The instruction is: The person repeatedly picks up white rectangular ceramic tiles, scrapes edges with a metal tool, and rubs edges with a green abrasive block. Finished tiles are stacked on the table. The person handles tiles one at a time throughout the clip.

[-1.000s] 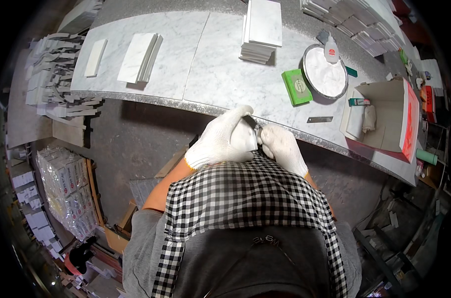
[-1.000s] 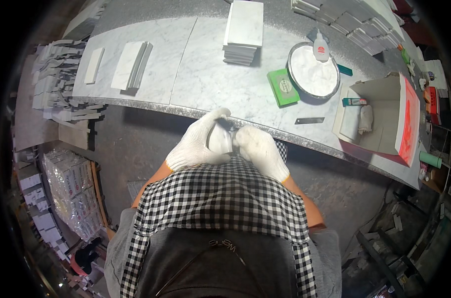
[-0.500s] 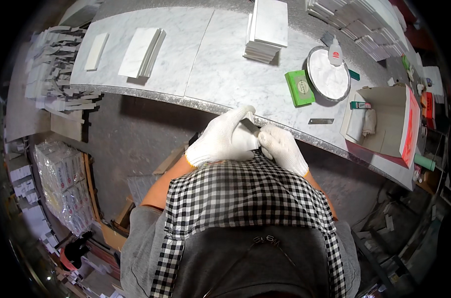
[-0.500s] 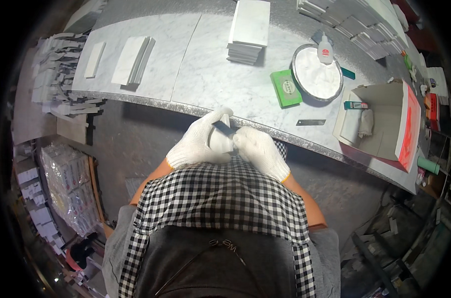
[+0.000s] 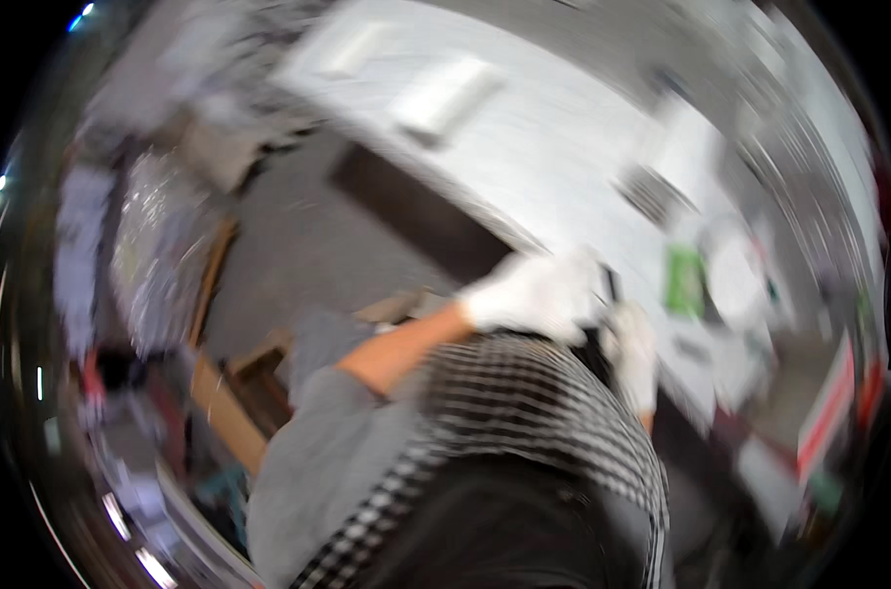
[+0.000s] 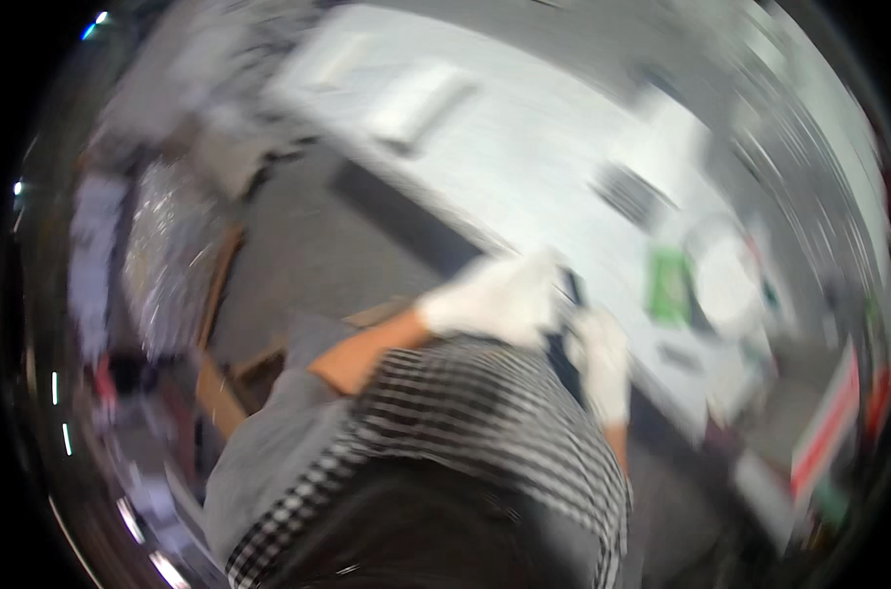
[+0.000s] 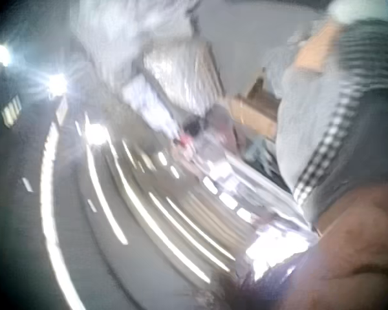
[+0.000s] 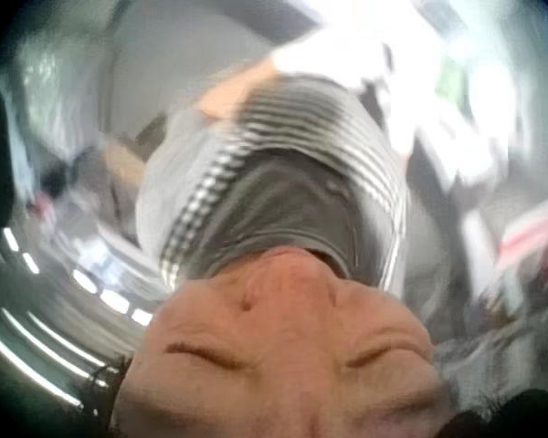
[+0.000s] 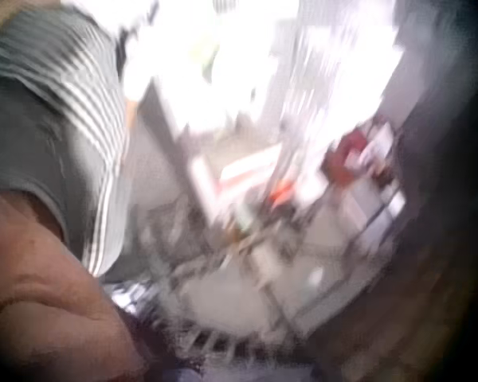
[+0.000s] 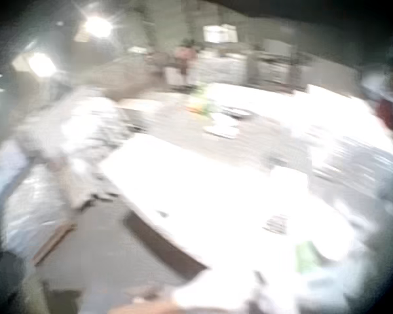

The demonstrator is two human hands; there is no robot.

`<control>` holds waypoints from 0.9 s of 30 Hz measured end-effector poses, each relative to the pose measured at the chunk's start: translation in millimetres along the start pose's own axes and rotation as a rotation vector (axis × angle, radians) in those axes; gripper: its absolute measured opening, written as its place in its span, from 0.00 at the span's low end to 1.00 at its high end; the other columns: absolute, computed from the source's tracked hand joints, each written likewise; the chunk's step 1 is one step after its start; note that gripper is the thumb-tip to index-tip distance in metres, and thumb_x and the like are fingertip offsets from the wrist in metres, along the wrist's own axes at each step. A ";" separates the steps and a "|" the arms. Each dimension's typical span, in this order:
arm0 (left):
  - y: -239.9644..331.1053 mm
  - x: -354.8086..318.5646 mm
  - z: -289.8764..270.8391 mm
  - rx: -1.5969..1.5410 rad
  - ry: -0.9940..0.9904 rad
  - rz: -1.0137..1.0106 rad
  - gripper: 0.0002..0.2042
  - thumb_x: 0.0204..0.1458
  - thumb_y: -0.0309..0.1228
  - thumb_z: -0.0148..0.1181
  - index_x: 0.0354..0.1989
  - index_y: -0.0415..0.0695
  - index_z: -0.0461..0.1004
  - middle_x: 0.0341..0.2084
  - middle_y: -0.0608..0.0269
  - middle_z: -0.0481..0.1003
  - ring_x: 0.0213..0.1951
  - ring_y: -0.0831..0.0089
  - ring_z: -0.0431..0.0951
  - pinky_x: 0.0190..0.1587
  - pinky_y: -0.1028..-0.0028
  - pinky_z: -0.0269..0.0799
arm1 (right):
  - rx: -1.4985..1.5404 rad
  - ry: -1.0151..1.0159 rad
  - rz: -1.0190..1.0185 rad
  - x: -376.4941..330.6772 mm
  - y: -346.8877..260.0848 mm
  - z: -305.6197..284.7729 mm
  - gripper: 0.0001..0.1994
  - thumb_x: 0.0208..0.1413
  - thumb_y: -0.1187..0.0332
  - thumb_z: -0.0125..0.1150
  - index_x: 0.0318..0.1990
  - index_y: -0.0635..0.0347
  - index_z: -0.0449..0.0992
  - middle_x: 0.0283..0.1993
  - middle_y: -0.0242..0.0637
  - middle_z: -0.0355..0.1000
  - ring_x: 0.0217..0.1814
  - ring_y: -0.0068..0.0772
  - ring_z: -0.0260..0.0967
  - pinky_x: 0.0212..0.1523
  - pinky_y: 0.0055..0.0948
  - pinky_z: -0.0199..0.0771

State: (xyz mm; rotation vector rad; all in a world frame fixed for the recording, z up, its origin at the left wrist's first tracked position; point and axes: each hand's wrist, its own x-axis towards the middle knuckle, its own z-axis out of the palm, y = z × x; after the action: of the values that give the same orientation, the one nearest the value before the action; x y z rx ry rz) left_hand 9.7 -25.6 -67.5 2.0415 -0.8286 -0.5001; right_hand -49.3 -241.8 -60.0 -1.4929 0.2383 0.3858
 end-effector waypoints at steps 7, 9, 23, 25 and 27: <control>24.0 -25.3 -18.1 0.013 0.255 -0.176 0.33 0.26 0.42 0.73 0.46 0.41 0.74 0.33 0.49 0.79 0.36 0.49 0.82 0.39 0.58 0.79 | 0.019 -0.073 -0.048 37.0 8.0 17.5 0.23 0.71 0.49 0.52 0.35 0.64 0.68 0.29 0.29 0.60 0.32 0.28 0.59 0.32 0.33 0.59; 4.8 -30.6 -5.1 0.006 0.354 -0.161 0.36 0.25 0.42 0.74 0.48 0.41 0.72 0.34 0.49 0.78 0.38 0.48 0.82 0.40 0.58 0.79 | -0.162 -0.146 -0.068 63.5 22.5 6.6 0.24 0.71 0.48 0.51 0.36 0.64 0.69 0.30 0.29 0.62 0.31 0.28 0.58 0.31 0.31 0.58; -13.2 -25.2 -42.6 -0.060 0.659 -0.030 0.19 0.31 0.34 0.73 0.29 0.38 0.73 0.23 0.53 0.74 0.27 0.58 0.77 0.30 0.62 0.72 | 0.034 -0.325 -0.075 89.6 36.6 -26.5 0.19 0.67 0.48 0.59 0.44 0.58 0.74 0.25 0.27 0.63 0.24 0.21 0.58 0.23 0.21 0.57; -12.6 -24.7 -43.1 -0.164 0.548 -0.026 0.23 0.31 0.34 0.75 0.36 0.37 0.73 0.28 0.53 0.75 0.32 0.60 0.78 0.34 0.62 0.73 | 0.149 -0.193 -0.050 109.5 40.3 -32.6 0.19 0.66 0.49 0.61 0.47 0.57 0.74 0.24 0.26 0.63 0.23 0.20 0.58 0.22 0.20 0.57; -14.9 -26.4 -42.0 -0.298 0.397 -0.024 0.33 0.29 0.36 0.79 0.47 0.37 0.72 0.37 0.51 0.76 0.42 0.60 0.78 0.42 0.64 0.74 | 0.110 -0.201 -0.058 120.7 39.4 -28.9 0.19 0.66 0.49 0.60 0.47 0.58 0.73 0.24 0.26 0.63 0.23 0.20 0.58 0.22 0.20 0.57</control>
State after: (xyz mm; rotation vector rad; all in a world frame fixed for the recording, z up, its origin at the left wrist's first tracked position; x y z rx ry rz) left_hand 22.4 23.1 -55.4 1.7921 -0.4607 -0.2034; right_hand 48.3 -256.8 -144.9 -1.3399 0.0556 0.4654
